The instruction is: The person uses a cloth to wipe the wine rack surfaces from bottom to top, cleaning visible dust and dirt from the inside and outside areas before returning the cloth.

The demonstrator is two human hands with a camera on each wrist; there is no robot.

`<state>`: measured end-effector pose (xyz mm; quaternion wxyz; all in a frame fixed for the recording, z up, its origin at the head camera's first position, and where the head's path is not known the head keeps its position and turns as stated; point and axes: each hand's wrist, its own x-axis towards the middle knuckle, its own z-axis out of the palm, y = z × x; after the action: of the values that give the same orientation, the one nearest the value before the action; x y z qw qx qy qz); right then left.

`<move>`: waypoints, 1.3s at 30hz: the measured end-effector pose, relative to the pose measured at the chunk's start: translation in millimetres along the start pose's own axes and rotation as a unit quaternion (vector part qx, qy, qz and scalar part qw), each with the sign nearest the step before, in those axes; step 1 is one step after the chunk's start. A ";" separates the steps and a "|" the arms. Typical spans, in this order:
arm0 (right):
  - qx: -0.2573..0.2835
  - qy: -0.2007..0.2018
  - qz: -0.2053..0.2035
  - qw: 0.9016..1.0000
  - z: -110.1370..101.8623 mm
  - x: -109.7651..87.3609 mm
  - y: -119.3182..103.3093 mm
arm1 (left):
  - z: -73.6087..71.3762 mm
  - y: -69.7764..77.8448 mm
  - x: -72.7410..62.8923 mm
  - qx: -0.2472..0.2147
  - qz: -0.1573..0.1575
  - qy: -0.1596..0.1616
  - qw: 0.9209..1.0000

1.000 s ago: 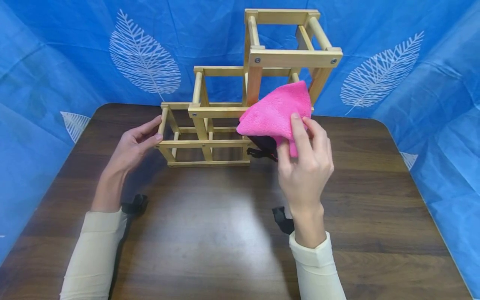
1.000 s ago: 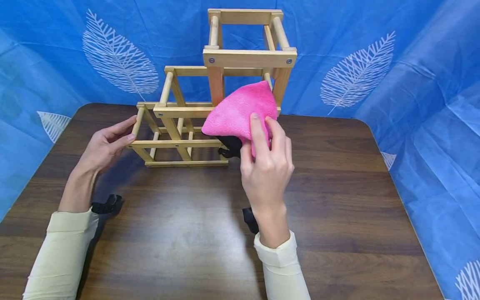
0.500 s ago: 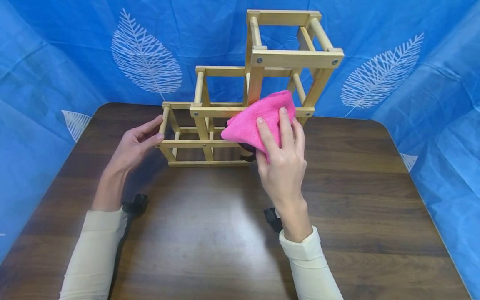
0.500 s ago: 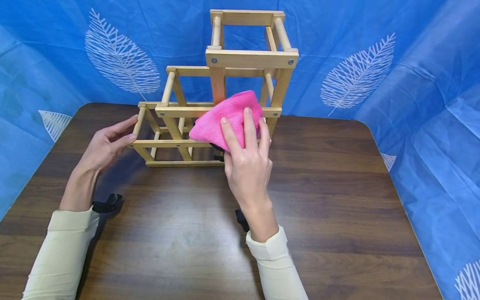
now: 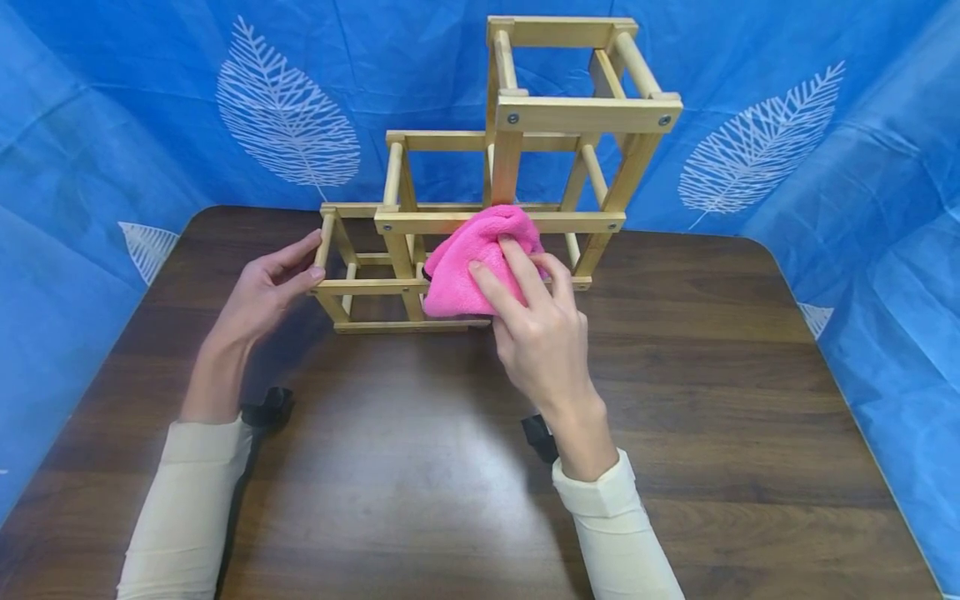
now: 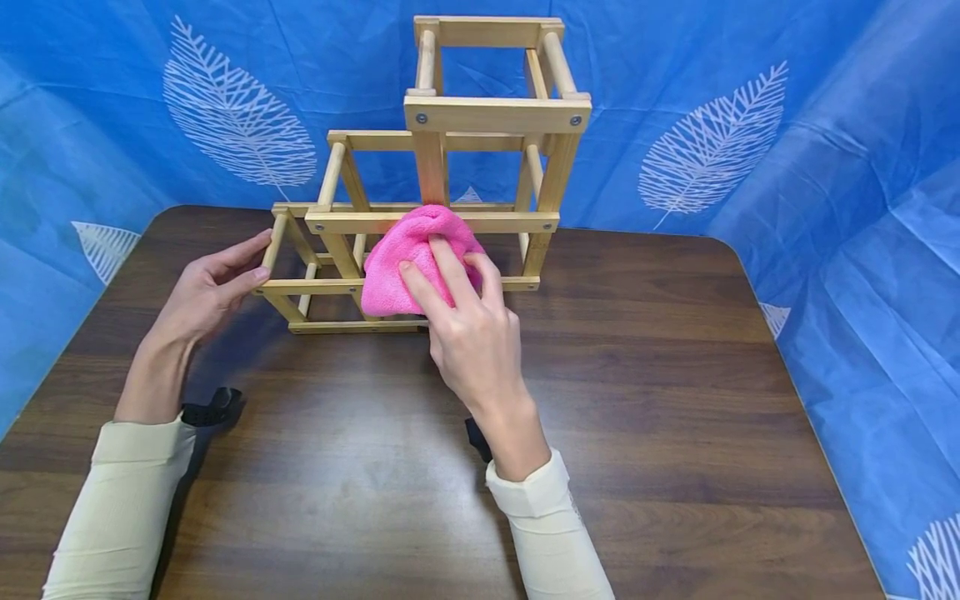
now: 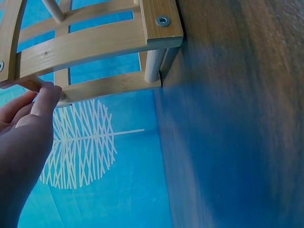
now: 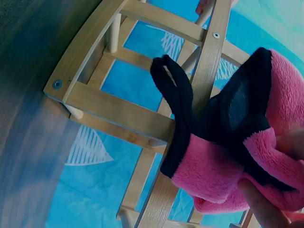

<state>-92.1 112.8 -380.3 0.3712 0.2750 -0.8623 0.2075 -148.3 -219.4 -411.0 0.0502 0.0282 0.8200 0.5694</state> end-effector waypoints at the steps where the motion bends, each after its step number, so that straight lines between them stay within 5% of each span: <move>1: 0.001 -0.008 -0.005 1.000 -0.1 -0.1 0.2 | 0.0 0.4 -0.2 0.002 -0.001 0.001 1.000; 17: -0.023 -0.120 -0.016 0.992 -4.2 -1.9 -1.2 | -0.9 0.3 -0.3 -0.028 -0.009 -0.008 1.000; 29: -0.065 -0.119 0.033 0.990 5.9 -4.1 -8.0 | -0.4 0.9 0.2 -0.026 0.003 -0.010 1.000; 39: -0.039 -0.172 0.010 0.984 5.1 -6.9 -5.1 | -0.5 -0.9 0.0 -0.012 0.004 -0.008 1.000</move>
<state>-87.7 108.2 -388.0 0.2252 0.2830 -0.9236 0.1269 -148.4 -220.2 -411.7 0.0542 0.0355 0.8127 0.5791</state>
